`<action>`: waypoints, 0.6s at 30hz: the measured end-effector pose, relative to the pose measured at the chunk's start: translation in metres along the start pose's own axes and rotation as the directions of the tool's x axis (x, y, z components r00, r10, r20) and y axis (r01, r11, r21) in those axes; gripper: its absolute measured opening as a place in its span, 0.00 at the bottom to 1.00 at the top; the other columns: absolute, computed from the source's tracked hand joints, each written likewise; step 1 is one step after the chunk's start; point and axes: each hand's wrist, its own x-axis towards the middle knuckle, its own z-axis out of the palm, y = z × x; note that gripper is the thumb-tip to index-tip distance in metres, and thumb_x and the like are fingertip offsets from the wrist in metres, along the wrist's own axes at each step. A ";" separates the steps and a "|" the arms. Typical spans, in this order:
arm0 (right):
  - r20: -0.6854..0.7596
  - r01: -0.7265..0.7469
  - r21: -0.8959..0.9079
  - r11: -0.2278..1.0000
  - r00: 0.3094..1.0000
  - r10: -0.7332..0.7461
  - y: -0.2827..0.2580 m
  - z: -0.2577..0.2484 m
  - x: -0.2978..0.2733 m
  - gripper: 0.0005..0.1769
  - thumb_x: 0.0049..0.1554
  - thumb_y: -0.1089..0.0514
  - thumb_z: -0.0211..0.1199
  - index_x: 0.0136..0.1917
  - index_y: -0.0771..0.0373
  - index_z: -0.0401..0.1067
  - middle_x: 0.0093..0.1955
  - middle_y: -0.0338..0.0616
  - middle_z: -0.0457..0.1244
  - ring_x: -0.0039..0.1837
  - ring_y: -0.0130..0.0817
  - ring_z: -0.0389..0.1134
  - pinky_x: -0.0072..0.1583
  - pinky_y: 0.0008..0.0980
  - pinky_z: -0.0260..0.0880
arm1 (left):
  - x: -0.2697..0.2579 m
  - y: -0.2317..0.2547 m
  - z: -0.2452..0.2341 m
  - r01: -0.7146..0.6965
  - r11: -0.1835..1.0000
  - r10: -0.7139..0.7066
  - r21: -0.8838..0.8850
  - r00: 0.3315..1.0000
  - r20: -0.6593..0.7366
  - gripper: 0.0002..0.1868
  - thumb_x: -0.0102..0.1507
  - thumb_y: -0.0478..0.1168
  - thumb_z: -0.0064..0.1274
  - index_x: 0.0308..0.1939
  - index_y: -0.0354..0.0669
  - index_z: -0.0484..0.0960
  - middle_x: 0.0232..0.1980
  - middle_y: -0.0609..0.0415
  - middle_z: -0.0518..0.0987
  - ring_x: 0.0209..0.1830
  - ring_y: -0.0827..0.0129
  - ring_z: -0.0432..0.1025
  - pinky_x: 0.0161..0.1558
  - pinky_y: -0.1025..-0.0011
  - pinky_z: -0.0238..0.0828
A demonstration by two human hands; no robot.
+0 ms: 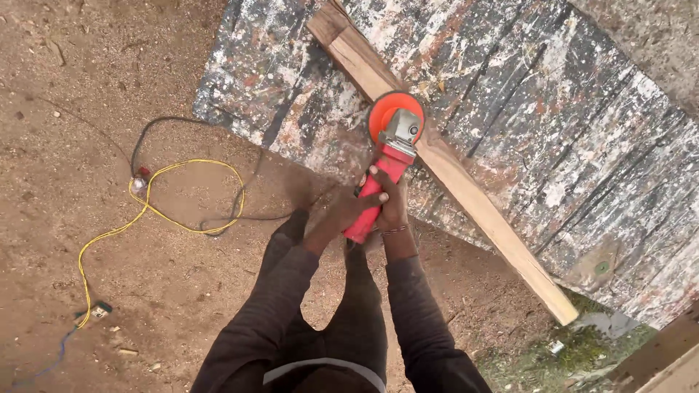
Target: The recorder uses a handheld power sander or angle grinder with a sanding disc to smooth the surface of wooden planks on a workbench.
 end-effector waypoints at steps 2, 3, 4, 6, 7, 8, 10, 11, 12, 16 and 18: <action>-0.087 0.033 0.043 0.999 0.996 -0.029 0.001 -0.054 -0.033 0.16 0.57 0.63 0.66 0.57 0.67 0.67 0.43 0.44 0.65 0.43 0.34 0.70 0.44 0.34 0.74 | -0.008 -0.040 0.035 0.022 0.999 -0.026 0.049 0.997 0.072 0.34 0.52 0.52 0.69 0.56 0.38 0.76 0.46 0.51 0.83 0.43 0.69 0.79 0.44 0.69 0.79; -0.139 0.037 0.082 0.996 0.990 -0.025 0.000 -0.081 -0.049 0.17 0.57 0.62 0.66 0.58 0.66 0.68 0.44 0.44 0.65 0.43 0.34 0.70 0.44 0.34 0.74 | -0.013 -0.061 0.053 0.022 0.993 -0.035 0.117 0.993 0.113 0.34 0.53 0.53 0.70 0.55 0.36 0.78 0.46 0.50 0.83 0.43 0.69 0.78 0.44 0.68 0.78; -0.189 0.043 0.121 0.992 0.982 -0.019 0.000 -0.108 -0.066 0.17 0.56 0.62 0.66 0.58 0.66 0.68 0.44 0.43 0.65 0.43 0.33 0.70 0.45 0.34 0.74 | -0.018 -0.082 0.071 0.018 0.983 -0.047 0.184 0.987 0.154 0.34 0.54 0.54 0.70 0.55 0.34 0.79 0.46 0.50 0.84 0.44 0.68 0.78 0.45 0.68 0.78; -0.240 0.101 0.175 0.979 0.969 -0.057 -0.003 -0.162 -0.103 0.17 0.57 0.62 0.65 0.58 0.66 0.67 0.44 0.44 0.65 0.43 0.34 0.70 0.45 0.35 0.74 | -0.039 -0.079 0.124 -0.015 0.915 -0.058 0.402 0.984 0.169 0.36 0.52 0.57 0.69 0.55 0.36 0.80 0.45 0.50 0.84 0.43 0.68 0.78 0.44 0.67 0.76; -0.260 0.138 0.205 0.969 0.962 -0.082 -0.003 -0.188 -0.120 0.16 0.57 0.62 0.65 0.57 0.66 0.67 0.43 0.44 0.65 0.44 0.35 0.70 0.46 0.35 0.75 | -0.048 -0.077 0.150 -0.067 0.815 -0.037 0.575 0.985 0.166 0.39 0.51 0.60 0.68 0.56 0.37 0.81 0.44 0.50 0.84 0.42 0.67 0.78 0.44 0.66 0.75; -0.282 0.163 0.230 0.960 0.955 -0.094 -0.003 -0.216 -0.133 0.16 0.57 0.62 0.65 0.57 0.66 0.67 0.43 0.44 0.65 0.44 0.35 0.70 0.46 0.35 0.75 | -0.043 -0.102 0.168 -0.069 0.797 -0.055 0.600 0.981 0.186 0.39 0.51 0.60 0.68 0.56 0.37 0.81 0.44 0.50 0.84 0.42 0.67 0.78 0.44 0.66 0.75; -0.374 0.239 0.288 0.927 0.919 -0.120 0.000 -0.273 -0.168 0.19 0.57 0.63 0.65 0.60 0.66 0.67 0.45 0.43 0.65 0.45 0.32 0.70 0.48 0.34 0.74 | -0.041 -0.156 0.203 -0.029 0.653 -0.196 0.757 0.959 0.206 0.43 0.48 0.69 0.64 0.55 0.40 0.81 0.41 0.50 0.84 0.40 0.65 0.80 0.43 0.65 0.75; -0.415 0.273 0.305 0.912 0.900 -0.131 -0.003 -0.298 -0.183 0.19 0.57 0.63 0.65 0.60 0.66 0.67 0.45 0.43 0.65 0.45 0.32 0.70 0.48 0.34 0.74 | -0.045 -0.174 0.217 -0.040 0.628 -0.228 0.777 0.945 0.233 0.43 0.48 0.69 0.64 0.55 0.40 0.81 0.41 0.50 0.84 0.40 0.65 0.80 0.43 0.65 0.75; -0.483 0.304 0.303 0.903 0.866 -0.130 -0.004 -0.322 -0.198 0.20 0.56 0.62 0.64 0.61 0.65 0.67 0.48 0.42 0.66 0.47 0.32 0.70 0.49 0.34 0.74 | -0.050 -0.191 0.231 0.014 0.587 -0.342 0.809 0.910 0.233 0.43 0.50 0.72 0.62 0.51 0.37 0.81 0.40 0.49 0.84 0.40 0.62 0.80 0.43 0.64 0.76; -0.565 0.373 0.333 0.866 0.814 -0.133 -0.001 -0.432 -0.249 0.21 0.56 0.57 0.64 0.62 0.63 0.67 0.45 0.45 0.67 0.45 0.37 0.70 0.47 0.37 0.74 | -0.055 -0.239 0.252 -0.236 0.091 -0.509 0.968 0.824 0.249 0.42 0.62 0.79 0.49 0.39 0.37 0.77 0.30 0.43 0.76 0.37 0.55 0.76 0.41 0.62 0.71; -0.603 0.412 0.390 0.824 0.790 -0.111 0.012 -0.498 -0.267 0.20 0.57 0.56 0.64 0.60 0.63 0.66 0.45 0.45 0.66 0.45 0.39 0.71 0.48 0.38 0.75 | -0.066 -0.198 0.264 -0.213 0.054 -0.355 0.975 0.909 0.218 0.35 0.60 0.72 0.53 0.36 0.40 0.73 0.28 0.47 0.74 0.32 0.55 0.75 0.37 0.60 0.70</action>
